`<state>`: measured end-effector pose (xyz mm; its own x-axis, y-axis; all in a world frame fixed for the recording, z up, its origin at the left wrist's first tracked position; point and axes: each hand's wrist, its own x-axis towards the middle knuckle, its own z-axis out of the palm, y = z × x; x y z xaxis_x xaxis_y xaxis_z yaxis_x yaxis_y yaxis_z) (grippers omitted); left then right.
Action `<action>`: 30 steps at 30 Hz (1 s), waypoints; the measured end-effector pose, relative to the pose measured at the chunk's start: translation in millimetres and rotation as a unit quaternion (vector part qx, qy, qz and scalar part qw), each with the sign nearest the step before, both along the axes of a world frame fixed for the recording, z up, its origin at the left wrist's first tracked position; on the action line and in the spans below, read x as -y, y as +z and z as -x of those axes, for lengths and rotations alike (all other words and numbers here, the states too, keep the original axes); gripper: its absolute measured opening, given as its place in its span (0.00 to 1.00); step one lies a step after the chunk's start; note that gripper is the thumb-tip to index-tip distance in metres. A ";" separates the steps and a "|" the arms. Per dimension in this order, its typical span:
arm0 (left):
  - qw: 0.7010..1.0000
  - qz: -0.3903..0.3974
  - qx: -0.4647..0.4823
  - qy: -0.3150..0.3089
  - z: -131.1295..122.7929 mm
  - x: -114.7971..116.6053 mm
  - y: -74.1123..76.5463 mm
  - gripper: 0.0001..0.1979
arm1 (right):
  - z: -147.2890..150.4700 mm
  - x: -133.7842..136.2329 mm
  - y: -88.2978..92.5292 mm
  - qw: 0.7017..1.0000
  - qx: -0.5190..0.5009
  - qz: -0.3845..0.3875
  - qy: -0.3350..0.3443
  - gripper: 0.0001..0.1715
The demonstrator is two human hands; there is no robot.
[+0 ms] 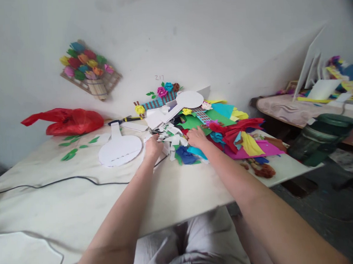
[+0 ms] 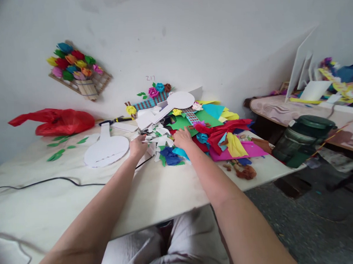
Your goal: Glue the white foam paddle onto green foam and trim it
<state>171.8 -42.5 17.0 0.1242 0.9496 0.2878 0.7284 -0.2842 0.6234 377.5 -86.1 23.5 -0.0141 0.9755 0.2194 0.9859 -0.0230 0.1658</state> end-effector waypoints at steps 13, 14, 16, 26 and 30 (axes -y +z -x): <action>0.990 -0.033 0.113 0.082 43.1 5.6 22.9 0.22 | 31.1 -6.0 19.5 0.998 -0.036 -0.052 -0.002 0.20; 0.986 -0.040 0.125 0.102 50.7 3.9 23.7 0.21 | 37.1 -7.8 20.1 0.997 -0.041 -0.062 0.014 0.20; 0.975 -0.045 0.149 0.158 68.2 -0.3 24.8 0.21 | 50.5 -12.0 20.5 0.994 -0.052 -0.074 0.055 0.20; 0.895 -0.048 0.228 0.380 153.8 -11.3 8.4 0.22 | 146.4 -33.2 16.6 0.981 -0.164 -0.008 0.101 0.19; 0.886 -0.017 0.246 0.393 165.5 -13.4 1.5 0.24 | 177.6 -36.9 16.0 0.977 -0.165 -0.003 0.131 0.20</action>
